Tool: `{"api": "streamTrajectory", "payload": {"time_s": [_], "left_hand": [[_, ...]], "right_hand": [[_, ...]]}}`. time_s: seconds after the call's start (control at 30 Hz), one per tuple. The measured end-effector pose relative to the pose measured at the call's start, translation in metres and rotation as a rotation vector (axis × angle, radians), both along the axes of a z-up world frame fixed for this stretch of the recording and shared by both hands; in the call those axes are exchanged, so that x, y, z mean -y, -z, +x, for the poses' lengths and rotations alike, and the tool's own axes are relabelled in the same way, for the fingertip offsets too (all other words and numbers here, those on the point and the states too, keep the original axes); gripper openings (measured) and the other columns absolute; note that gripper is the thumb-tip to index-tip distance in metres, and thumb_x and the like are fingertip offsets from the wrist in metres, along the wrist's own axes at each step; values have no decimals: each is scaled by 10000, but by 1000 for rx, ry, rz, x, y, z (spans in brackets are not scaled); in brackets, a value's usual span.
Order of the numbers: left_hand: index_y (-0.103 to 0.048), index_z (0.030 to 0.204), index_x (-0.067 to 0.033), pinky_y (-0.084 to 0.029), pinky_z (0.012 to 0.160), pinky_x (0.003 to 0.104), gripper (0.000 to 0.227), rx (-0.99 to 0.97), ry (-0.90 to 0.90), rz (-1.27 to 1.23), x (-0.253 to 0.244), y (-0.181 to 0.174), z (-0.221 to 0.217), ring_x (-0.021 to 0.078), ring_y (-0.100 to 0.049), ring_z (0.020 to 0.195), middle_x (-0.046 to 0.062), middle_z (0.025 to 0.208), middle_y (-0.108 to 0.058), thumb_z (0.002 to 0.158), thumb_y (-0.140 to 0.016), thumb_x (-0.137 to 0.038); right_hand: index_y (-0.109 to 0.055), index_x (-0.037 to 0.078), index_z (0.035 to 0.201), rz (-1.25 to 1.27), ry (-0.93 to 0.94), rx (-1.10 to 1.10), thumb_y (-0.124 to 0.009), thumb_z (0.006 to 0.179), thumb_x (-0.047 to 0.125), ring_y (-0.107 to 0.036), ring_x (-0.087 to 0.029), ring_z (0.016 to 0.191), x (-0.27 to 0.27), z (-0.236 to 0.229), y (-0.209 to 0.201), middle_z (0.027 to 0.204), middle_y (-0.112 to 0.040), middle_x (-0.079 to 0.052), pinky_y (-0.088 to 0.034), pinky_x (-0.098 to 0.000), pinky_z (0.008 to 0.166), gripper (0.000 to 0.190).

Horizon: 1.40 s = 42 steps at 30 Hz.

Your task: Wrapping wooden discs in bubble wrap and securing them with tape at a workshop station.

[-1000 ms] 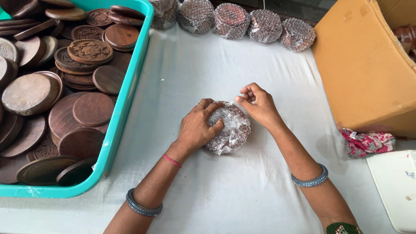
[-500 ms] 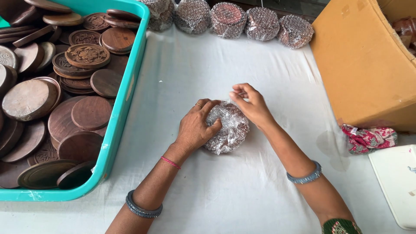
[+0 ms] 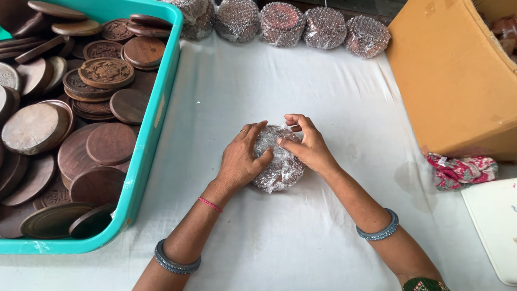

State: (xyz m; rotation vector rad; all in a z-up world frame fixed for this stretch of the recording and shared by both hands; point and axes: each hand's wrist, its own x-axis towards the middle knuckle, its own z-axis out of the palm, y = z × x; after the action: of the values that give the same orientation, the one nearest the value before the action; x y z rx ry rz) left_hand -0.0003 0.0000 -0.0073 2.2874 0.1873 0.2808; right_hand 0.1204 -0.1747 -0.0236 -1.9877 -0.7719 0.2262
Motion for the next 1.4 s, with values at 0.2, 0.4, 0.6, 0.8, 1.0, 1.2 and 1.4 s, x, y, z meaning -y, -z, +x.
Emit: {"api": "streamTrajectory", "payload": {"time_s": [0.2, 0.4, 0.6, 0.8, 1.0, 1.2, 1.4], "left_hand": [[-433, 1517, -82, -513, 1027, 477, 680, 104, 13, -85, -9, 17, 3, 340, -584, 1266, 182, 1423, -535, 951, -573, -433], [-586, 1368, -66, -574, 883, 457, 691, -22, -181, -122, -25, -2, -8, 318, -686, 1038, 183, 1212, -646, 976, -467, -622], [-736, 1118, -26, -613, 705, 449, 644, -250, -201, -35, -17, -15, -10, 292, -762, 753, 153, 777, -753, 931, -544, -611], [-739, 1135, 6, -620, 688, 434, 602, -66, -239, -70, -21, 4, -11, 266, -752, 757, 183, 820, -747, 876, -689, -535], [-702, 1241, -26, -623, 668, 427, 704, -24, -232, -191, -15, -23, -15, 256, -731, 792, 161, 991, -706, 781, -741, -558], [-652, 1349, -49, -569, 903, 452, 761, -108, -69, -518, -30, -14, -13, 310, -662, 1092, 147, 1218, -645, 751, -769, -506], [-542, 1456, -36, -353, 1166, 519, 857, -157, 66, -792, -37, -5, -11, 360, -548, 1356, 238, 1354, -644, 750, -780, -458]], "right_hand": [[-479, 65, 1450, 64, 11, -177, -735, 908, 356, -568, -197, 1233, 11, 7, 23, 1343, -565, -118, -541, -335, 990, 666], [-657, 75, 1249, 175, 207, -281, -644, 958, 436, -649, -151, 1007, 50, 15, 50, 1094, -692, -68, -584, -291, 815, 464], [-773, 31, 1039, -41, 156, 25, -602, 1003, 460, -611, -117, 739, 47, -8, 41, 997, -730, -72, -494, -246, 623, 463], [-755, 40, 1164, 32, 73, -51, -630, 993, 408, -615, -117, 712, 43, -16, 36, 1032, -760, -89, -498, -269, 605, 425], [-537, 65, 1460, 432, -99, -545, -743, 898, 310, -608, -154, 1202, 43, -16, 10, 1314, -672, -82, -527, -354, 1056, 646], [-485, 89, 1492, 508, -111, -647, -853, 777, 290, -559, -221, 1317, 50, -9, 10, 1364, -618, -87, -490, -460, 1136, 829], [-505, 32, 1479, 509, -179, -732, -856, 766, 315, -571, -263, 1310, 59, 6, 21, 1350, -638, -128, -481, -510, 1136, 844]]}}
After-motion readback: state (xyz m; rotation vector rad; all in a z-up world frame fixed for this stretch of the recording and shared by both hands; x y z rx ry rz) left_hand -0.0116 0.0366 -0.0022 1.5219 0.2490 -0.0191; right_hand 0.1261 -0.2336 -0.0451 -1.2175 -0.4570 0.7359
